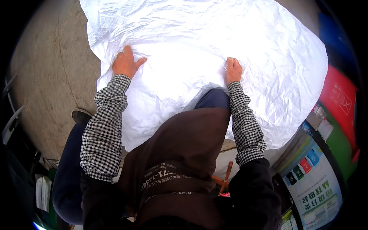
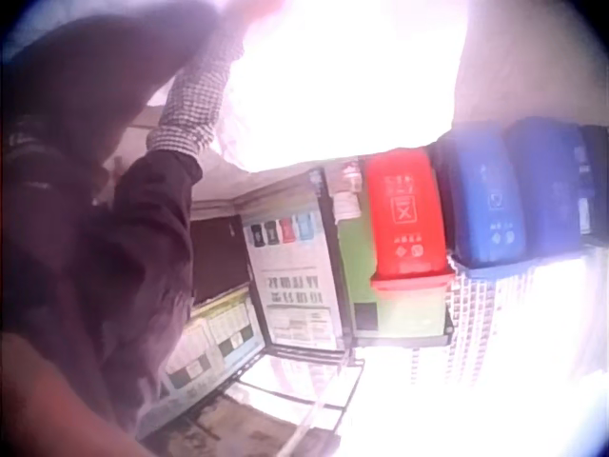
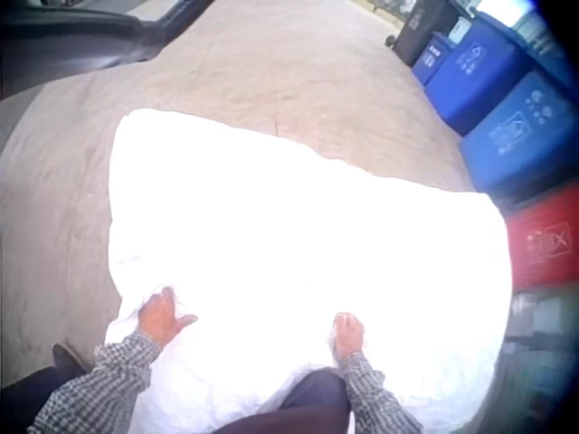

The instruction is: The person uses scissors to cut open a large white plastic bag while sitting on a small stool. They then stand up, walk to a nearby trash bin, and discard a small piece of the cut plastic. Finally, they return to the stool and spread the opened bag flat on the ground.

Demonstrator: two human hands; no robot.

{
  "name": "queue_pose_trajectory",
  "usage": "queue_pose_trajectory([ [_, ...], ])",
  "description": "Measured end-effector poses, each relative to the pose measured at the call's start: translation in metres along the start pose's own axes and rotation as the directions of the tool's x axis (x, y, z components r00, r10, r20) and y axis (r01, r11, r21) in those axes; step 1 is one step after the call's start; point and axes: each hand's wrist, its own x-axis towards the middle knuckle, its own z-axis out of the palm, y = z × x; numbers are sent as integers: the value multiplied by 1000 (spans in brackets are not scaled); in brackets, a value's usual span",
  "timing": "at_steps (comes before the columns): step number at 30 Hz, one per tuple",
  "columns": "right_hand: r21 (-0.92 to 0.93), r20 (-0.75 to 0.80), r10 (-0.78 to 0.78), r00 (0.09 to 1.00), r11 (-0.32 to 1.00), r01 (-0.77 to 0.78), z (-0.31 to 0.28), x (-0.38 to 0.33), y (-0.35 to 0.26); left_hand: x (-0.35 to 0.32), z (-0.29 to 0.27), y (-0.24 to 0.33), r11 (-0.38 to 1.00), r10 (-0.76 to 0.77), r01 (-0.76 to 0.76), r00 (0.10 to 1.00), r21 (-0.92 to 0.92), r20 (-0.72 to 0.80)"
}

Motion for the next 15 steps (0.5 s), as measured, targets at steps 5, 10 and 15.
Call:
queue_pose_trajectory([
  [5,-91,-2,-14,1000,996,13,-4,0,-5,-1,1,3,998,39,-37,999,46,-24],
  [10,-108,5,-83,997,991,83,-14,-2,-9,1,4,4,984,109,-107,994,140,-6],
  [15,-13,17,-44,999,999,44,-20,-3,-12,4,5,0,970,185,-178,982,165,-25],
])
